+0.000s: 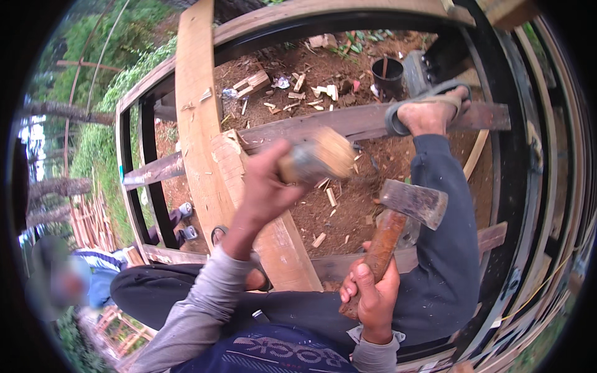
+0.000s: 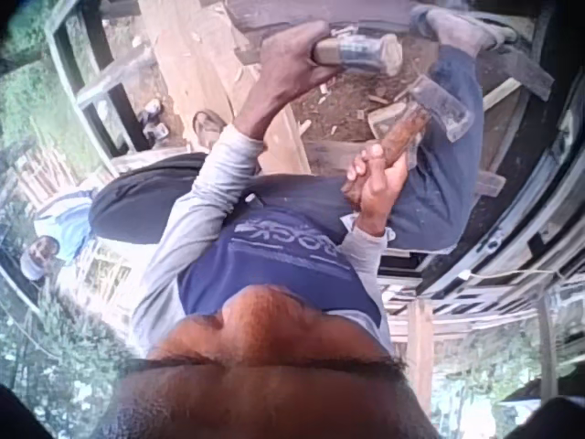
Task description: The person carves a notch into a piece of wood using a chisel and a hammer while sitting on the frame of a wooden structure.
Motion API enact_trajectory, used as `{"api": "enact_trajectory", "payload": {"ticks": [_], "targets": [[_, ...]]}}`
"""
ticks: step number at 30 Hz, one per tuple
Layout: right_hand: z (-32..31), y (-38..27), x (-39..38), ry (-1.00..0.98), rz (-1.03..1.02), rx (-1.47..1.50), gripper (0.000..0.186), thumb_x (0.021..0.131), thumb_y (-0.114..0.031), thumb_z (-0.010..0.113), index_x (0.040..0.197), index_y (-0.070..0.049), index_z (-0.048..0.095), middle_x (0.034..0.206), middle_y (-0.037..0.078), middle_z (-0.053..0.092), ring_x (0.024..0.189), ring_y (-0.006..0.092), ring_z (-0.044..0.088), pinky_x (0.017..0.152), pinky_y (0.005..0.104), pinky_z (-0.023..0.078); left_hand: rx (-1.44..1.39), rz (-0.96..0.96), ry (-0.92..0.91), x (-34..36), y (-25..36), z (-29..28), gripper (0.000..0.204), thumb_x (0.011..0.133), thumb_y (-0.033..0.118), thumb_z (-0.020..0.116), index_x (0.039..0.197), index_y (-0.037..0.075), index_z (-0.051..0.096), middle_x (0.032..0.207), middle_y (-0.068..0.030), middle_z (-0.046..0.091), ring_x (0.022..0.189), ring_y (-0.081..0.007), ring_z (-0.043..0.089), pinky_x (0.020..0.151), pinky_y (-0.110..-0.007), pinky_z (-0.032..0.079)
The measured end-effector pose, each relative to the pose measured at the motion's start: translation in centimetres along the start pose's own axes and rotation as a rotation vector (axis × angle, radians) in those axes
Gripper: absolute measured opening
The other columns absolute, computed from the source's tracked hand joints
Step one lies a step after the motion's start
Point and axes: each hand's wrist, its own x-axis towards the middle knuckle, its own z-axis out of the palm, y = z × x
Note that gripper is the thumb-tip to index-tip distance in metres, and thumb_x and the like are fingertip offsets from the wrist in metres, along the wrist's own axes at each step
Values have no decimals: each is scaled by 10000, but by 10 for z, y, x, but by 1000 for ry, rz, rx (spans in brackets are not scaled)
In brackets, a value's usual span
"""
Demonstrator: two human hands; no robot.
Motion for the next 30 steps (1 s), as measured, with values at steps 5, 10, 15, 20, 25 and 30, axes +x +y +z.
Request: {"api": "enact_trajectory", "payload": {"ticks": [5, 10, 15, 20, 25, 30], "targets": [[-10, 7, 3, 147, -335, -120, 509, 1028, -212, 632, 1392, 23, 366, 845, 65, 493, 605, 118, 495, 510, 299, 478, 274, 142, 57, -32, -1, 44, 329, 671, 172, 814, 879, 110, 566, 778, -67, 608, 717, -311, 656, 630, -441, 528], [-19, 17, -1, 132, -413, -198, 406, 1052, -170, 572, 1384, -34, 383, 848, 54, 473, 588, 107, 482, 492, 284, 468, 251, 111, 153, -38, -9, 31, 319, 670, 159, 805, 871, 108, 564, 786, -89, 622, 750, -332, 671, 629, -458, 528], [-25, 23, -6, 89, -416, -254, 414, 1053, -170, 569, 1394, -36, 376, 848, 58, 478, 594, 114, 488, 504, 299, 478, 167, 77, 207, -36, -15, 17, 300, 703, 190, 806, 883, 103, 583, 808, -95, 647, 758, -344, 679, 628, -460, 532], [-11, 20, -14, 31, -385, -311, 427, 1032, -141, 610, 1380, -39, 384, 825, 34, 494, 601, 103, 491, 512, 306, 488, 138, 23, 203, -38, -21, 3, 298, 707, 211, 803, 870, 95, 583, 793, -112, 656, 747, -361, 682, 630, -469, 533], [-3, 8, -14, 1, -411, -412, 428, 1038, -157, 610, 1381, -37, 383, 835, 35, 505, 598, 98, 493, 516, 297, 491, 123, 19, 236, -30, -16, -6, 298, 712, 211, 796, 854, 85, 566, 770, -128, 648, 729, -376, 678, 629, -480, 532], [22, -19, -11, -87, -483, -543, 460, 1051, -215, 609, 1393, -20, 371, 836, 37, 506, 600, 90, 497, 517, 275, 485, 101, 13, 279, -22, -22, -16, 283, 720, 198, 781, 847, 78, 559, 770, -143, 651, 723, -390, 675, 629, -494, 531]]}}
